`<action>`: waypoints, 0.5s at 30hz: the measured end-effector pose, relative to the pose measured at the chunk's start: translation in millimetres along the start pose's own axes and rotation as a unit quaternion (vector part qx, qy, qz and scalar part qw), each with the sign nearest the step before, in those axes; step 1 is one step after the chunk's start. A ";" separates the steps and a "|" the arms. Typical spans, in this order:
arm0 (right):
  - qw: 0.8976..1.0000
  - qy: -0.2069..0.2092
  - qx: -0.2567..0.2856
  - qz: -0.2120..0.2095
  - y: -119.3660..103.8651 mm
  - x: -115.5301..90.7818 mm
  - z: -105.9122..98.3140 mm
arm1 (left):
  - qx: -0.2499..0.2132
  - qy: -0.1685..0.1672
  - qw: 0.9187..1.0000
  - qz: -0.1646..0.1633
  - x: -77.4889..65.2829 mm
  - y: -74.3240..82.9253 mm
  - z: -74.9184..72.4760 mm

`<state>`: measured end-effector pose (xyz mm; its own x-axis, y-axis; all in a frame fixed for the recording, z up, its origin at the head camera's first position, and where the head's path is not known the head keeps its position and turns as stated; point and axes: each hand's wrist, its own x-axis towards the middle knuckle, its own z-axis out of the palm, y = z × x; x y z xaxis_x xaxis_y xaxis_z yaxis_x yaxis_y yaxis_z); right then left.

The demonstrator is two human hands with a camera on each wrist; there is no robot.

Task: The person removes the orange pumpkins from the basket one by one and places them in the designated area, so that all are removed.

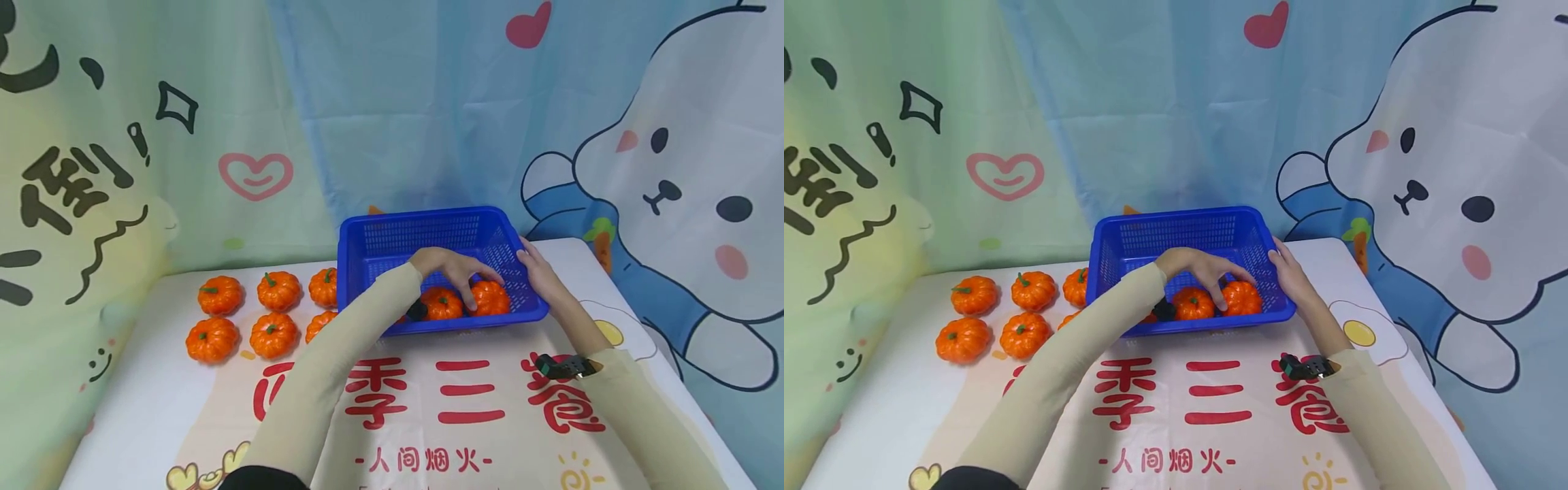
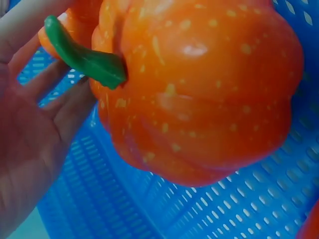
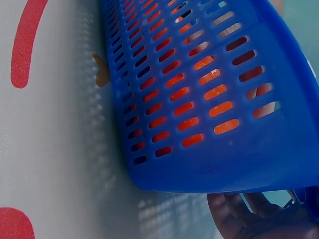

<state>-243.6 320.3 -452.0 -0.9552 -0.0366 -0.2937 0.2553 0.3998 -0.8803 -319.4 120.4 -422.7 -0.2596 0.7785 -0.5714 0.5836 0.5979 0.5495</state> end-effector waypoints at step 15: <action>1.000 0.011 -0.003 -0.027 2.6 -4.9 -0.5 | 0.000 0.273 0.949 0.161 -120.2 1.3 17.6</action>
<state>-238.4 322.0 -452.7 -0.9708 -0.0383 -0.2367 0.2019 0.4025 -0.8929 -273.9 24.2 -364.0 -0.4272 0.9038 0.0265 0.6999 0.3120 0.6425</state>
